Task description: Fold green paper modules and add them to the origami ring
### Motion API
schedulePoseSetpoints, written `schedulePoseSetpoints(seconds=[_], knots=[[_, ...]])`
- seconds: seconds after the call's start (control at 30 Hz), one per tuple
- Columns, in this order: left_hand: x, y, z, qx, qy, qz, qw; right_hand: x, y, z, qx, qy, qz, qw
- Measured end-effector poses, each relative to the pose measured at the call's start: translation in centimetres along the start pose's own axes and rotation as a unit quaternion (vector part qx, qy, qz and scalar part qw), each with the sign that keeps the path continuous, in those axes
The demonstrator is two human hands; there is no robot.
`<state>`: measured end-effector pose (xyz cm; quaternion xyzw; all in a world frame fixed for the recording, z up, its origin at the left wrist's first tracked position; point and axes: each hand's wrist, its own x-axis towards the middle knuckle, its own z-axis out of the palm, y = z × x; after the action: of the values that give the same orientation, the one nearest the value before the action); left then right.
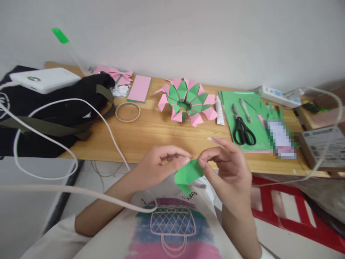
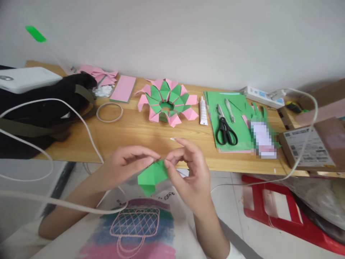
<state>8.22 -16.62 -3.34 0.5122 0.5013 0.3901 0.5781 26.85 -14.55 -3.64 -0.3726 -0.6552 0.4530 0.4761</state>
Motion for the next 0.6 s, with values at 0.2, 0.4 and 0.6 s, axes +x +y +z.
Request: schedulePoseSetpoints(seconds=[0.2,0.4,0.6], knots=[[-0.5,-1.1,-0.7,-0.094,-0.058,0.014,0.994,0.1,0.8,-0.1,-0.014,0.058,0.004,0.998],[-0.9,-0.8,-0.1,0.182,-0.016,0.125,0.975,0.5,1.8,-0.2,0.039,0.057,0.085,0.994],[-0.1,-1.2,0.3,0.152,-0.013,0.121,0.981,0.3,2.9,-0.1,0.085,0.020,0.118,0.989]])
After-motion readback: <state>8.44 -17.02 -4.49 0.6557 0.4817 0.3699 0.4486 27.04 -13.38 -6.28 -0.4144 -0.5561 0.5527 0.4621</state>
